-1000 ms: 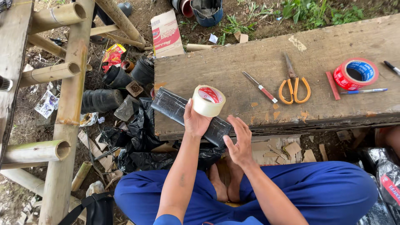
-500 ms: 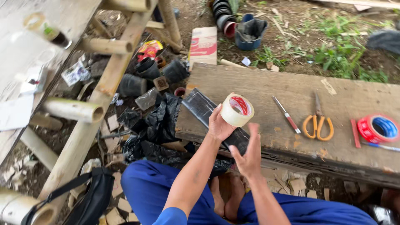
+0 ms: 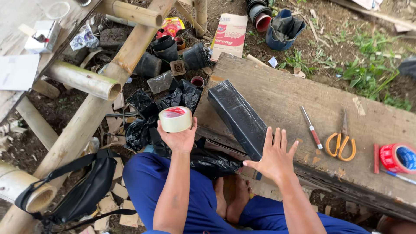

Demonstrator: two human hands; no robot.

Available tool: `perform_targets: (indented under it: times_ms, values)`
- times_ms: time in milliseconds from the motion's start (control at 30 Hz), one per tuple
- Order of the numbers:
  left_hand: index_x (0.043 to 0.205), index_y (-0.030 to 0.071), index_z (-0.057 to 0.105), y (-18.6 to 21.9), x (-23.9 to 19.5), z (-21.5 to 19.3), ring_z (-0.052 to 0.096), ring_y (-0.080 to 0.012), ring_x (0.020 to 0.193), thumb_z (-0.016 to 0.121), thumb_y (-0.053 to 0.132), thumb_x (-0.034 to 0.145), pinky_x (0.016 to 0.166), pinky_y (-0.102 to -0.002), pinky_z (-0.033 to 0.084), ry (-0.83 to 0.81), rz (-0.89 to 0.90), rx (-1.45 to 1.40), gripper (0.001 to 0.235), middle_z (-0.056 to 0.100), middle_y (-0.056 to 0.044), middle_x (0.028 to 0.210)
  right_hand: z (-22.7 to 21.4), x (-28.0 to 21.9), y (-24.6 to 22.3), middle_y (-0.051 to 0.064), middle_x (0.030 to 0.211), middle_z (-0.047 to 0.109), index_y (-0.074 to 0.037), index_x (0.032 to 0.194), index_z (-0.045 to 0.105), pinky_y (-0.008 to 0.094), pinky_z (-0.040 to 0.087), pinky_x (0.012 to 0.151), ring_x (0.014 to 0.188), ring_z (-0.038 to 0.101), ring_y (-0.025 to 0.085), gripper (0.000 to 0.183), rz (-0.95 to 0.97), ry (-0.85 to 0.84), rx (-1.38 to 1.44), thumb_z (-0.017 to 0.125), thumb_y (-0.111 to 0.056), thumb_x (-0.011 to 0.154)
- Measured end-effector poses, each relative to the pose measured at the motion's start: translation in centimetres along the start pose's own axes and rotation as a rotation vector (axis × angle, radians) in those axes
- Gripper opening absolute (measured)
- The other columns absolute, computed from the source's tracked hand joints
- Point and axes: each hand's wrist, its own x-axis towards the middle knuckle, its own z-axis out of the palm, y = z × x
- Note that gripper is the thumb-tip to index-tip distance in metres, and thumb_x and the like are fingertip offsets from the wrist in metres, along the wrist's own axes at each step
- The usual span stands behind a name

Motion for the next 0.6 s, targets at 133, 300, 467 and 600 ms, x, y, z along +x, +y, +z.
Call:
perform_targets:
  times_ms: [133, 300, 467, 600]
  values:
    - [0.134, 0.018, 0.061, -1.6, 0.7, -1.9, 0.061, -0.0280, 0.120, 0.058, 0.061, 0.087, 0.102, -0.049, 0.046, 0.017, -0.055, 0.060, 0.063, 0.065, -0.006, 0.133, -2.1, 2.7, -2.9, 0.025, 0.166, -0.006, -0.011, 0.160, -0.003, 0.070, -0.003, 0.116, 0.153, -0.009, 0.041, 0.142, -0.090, 0.168, 0.074, 0.084, -0.073, 0.065]
    - [0.132, 0.015, 0.062, -3.5, 1.0, -1.9, 0.063, -0.0301, 0.119, 0.056, 0.058, 0.092, 0.098, -0.047, 0.051, -0.039, -0.127, 0.029, 0.060, 0.066, -0.008, 0.131, -3.7, 11.1, -9.9, 0.021, 0.168, 0.007, -0.011, 0.162, 0.004, 0.067, 0.017, 0.118, 0.154, 0.010, 0.042, 0.137, -0.225, 0.305, 0.134, 0.082, -0.073, 0.068]
    - [0.133, 0.014, 0.061, -4.1, 0.4, -2.7, 0.063, -0.0270, 0.121, 0.052, 0.055, 0.095, 0.103, -0.046, 0.050, -0.052, -0.113, 0.010, 0.057, 0.066, -0.007, 0.132, -3.7, 16.6, -12.9, 0.020, 0.160, 0.036, -0.002, 0.159, 0.022, 0.053, 0.046, 0.111, 0.142, 0.045, 0.040, 0.135, -0.164, 0.227, 0.194, 0.087, -0.070, 0.062]
    - [0.133, 0.014, 0.061, -4.2, 1.5, -3.0, 0.063, -0.0258, 0.121, 0.050, 0.056, 0.094, 0.102, -0.044, 0.050, 0.021, -0.096, 0.064, 0.059, 0.066, -0.006, 0.133, -3.2, 18.1, -13.6, 0.019, 0.150, 0.045, -0.002, 0.151, 0.033, 0.051, 0.048, 0.105, 0.136, 0.051, 0.038, 0.122, -0.094, 0.183, 0.162, 0.089, -0.064, 0.063]
